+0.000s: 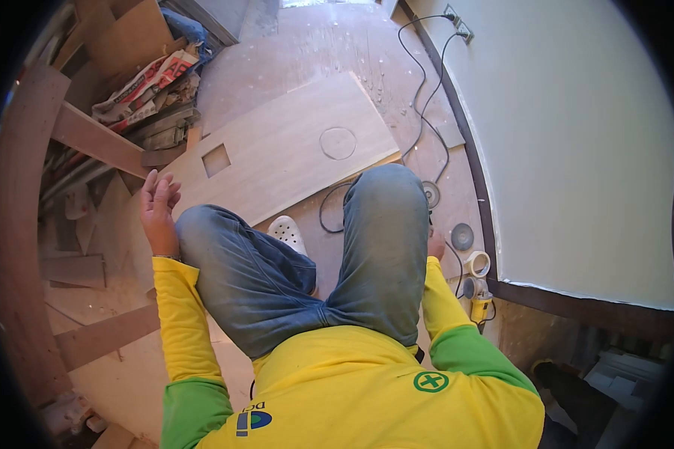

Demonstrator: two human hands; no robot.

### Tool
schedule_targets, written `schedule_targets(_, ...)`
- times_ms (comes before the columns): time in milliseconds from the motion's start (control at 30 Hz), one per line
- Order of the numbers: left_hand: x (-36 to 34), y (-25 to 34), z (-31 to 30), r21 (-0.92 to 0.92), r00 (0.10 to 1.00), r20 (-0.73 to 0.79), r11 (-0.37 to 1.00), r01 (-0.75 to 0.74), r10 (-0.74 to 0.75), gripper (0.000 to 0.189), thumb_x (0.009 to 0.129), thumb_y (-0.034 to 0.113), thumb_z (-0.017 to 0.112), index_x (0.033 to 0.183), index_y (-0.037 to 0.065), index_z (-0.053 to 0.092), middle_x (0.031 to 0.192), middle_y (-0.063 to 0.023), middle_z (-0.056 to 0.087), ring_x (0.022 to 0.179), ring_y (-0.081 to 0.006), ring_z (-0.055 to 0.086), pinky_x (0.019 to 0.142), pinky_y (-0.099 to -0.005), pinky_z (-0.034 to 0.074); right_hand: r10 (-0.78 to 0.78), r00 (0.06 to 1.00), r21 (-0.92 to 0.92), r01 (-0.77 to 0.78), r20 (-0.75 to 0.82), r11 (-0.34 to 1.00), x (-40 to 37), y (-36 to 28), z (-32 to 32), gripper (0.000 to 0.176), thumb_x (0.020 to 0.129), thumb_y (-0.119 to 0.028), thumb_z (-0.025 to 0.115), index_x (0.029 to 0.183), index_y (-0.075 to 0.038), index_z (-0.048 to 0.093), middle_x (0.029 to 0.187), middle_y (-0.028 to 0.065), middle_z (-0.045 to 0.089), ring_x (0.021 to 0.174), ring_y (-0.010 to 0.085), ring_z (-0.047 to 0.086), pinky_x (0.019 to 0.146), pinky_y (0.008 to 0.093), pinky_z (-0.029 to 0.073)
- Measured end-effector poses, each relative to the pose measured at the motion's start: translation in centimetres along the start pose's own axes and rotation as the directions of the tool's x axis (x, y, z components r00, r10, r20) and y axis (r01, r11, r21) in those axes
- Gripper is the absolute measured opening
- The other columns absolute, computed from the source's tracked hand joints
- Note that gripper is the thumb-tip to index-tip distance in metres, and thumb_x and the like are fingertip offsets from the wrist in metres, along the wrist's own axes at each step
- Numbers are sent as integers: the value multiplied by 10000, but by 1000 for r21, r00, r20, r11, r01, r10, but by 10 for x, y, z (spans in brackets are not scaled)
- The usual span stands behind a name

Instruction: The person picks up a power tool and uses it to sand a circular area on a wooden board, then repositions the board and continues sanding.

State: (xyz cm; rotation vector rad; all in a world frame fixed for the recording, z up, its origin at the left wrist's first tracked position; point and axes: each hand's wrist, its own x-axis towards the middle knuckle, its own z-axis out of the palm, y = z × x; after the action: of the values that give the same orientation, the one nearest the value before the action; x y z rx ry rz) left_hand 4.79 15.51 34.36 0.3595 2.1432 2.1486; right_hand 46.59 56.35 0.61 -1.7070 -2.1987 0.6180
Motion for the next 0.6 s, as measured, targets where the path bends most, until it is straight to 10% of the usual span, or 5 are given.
schedule_targets(133, 0, 0, -1, -1, 1000, -15, 1000, -5, 5, 501, 982, 267, 597, 1399, 24, 465, 1220, -99, 631, 1031, -168, 626, 921, -293, 480, -296, 926, 551, 124, 235, 825, -10, -77, -17, 361, 854, -344, 651, 1076, -60, 677, 1009, 183, 696, 950, 330, 667, 816, 433, 519)
schedule_targets(600, -3, -1, 5, -86, 996, -15, 993, -84, 83, 468, 960, 245, 616, 1363, 32, 509, 1149, -72, 656, 968, -151, 636, 864, -279, 496, -292, 895, 419, 135, 336, 898, -9, -182, -76, 321, 870, -337, 618, 980, -42, 681, 941, 165, 688, 903, 299, 669, 789, 416, 524)
